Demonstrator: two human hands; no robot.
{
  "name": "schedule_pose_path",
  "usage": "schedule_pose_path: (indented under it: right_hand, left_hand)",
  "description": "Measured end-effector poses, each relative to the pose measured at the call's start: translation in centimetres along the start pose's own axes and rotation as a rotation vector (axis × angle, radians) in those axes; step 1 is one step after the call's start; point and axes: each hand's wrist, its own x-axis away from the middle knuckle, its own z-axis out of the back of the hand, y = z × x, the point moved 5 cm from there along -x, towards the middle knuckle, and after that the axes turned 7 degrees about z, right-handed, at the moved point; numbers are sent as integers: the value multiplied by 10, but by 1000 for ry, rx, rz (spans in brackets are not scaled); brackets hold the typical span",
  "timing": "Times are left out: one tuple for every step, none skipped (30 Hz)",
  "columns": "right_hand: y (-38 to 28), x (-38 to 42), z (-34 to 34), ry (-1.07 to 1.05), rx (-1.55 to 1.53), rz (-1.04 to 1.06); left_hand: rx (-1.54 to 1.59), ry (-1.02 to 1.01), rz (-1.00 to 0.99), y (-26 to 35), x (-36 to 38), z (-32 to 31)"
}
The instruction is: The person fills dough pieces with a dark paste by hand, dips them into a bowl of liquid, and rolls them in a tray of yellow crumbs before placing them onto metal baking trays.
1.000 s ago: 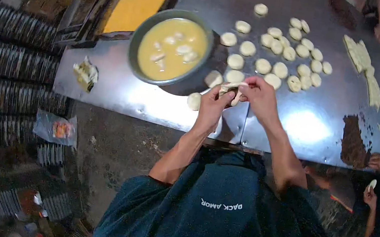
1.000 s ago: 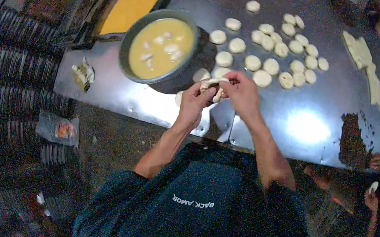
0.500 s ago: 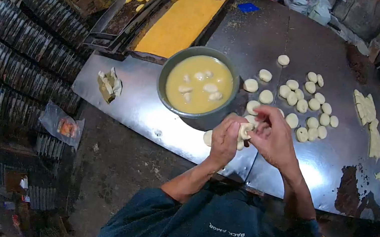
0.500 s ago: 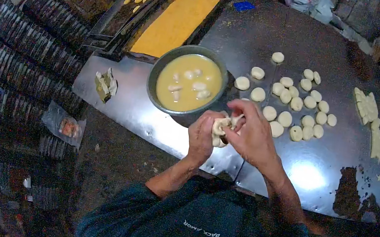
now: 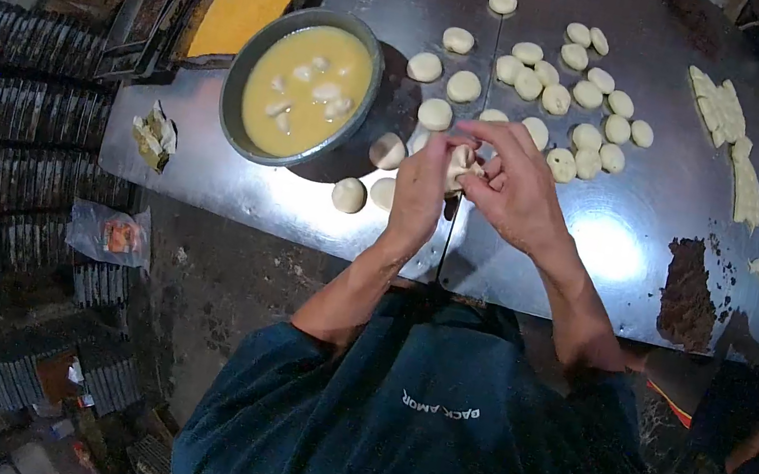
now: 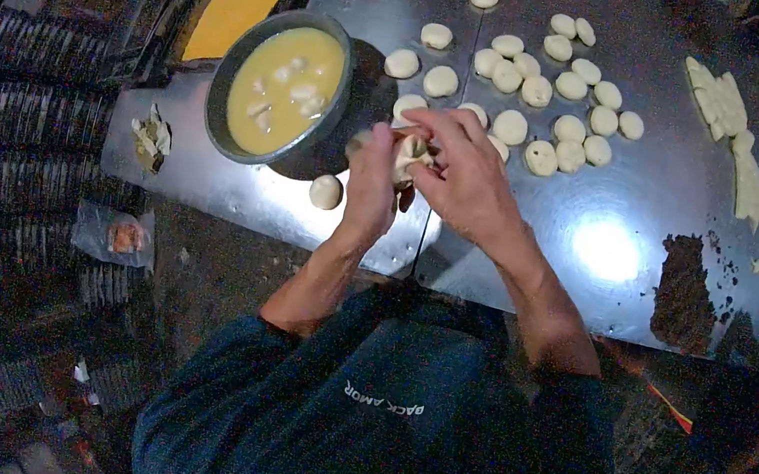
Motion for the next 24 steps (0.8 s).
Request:
schedule_pose_path:
  right_hand:
    - [8,3,-8,-23,81,137]
    - [16,12,-17,-28,81,124]
    - [6,22,-26,-7,262,262]
    - [-5,34,-35,12,447,390]
    - [-11,51,-39,1,463,356]
    - [-9,67,-42,5,473,309]
    - [0,83,-43,-47,544,259]
    - [6,100,-42,-108,609,207]
    - [3,110,-33,-132,606,166]
    - [15,128,-27,-129,621,138]
    - [40,152,-26,-159,695,36]
    - [64,168,-28,-181,773,-63]
    - [84,181,-36,-165,794,-91]
    - [101,198,-44,-168,876,-93]
    - [107,211,-46,-177,955,-99]
    - [104,205,-39,-173,973,-127]
    - [104,192,-35,-358,950,-401]
    - [95,185,-31,-537,898,-673]
    - [56,156,-12,-354,699,-594]
    - [23,132,7,-185,497,-503]
    - [0,118,21,124,430,-230]
    - [-17,113,34,435,358,50]
    - [-9,109,32,439,355,51]
    - [0,106,29,494,681,63]
  left_hand:
    - [-32,25,29,-9,-3,2]
    - [-28,25,42,-17,-3,3]
    - [68,38,128,-24,-1,4]
    - [164,46,223,-33,3,4]
    - [247,116,274,-45,9,4]
    - [244,94,316,-58,21,3]
    - [247,-48,422,-73,33,-3]
    - [256,-184,530,-89,49,-8]
    - [244,-292,546,-104,63,-18]
    - [159,-364,667,-106,75,-16]
    - [-93,-366,441,-116,67,-2]
    - [-336,-367,192,-123,50,7]
    - [-528,-274,30,-113,30,13]
    - [-637,-256,-34,-98,10,9]
    - [-758,-255,-308,-102,-19,4]
    - [-741,-194,-523,-104,-47,-3]
    - [-818,-172,-435,-79,-57,-9]
    - [-750,-126,-561,-52,-54,-13]
    - [-883,-183,-676,-51,-60,-9]
    - [-1100,-244,-630,-41,-50,-3]
    - [-1345,-276,-550,-54,-54,12]
    - [-1588,-305,-472,-70,-59,25]
    - [-1593,-306,-474,-79,-56,36]
    - [-1597,-239,-574,-81,-50,46]
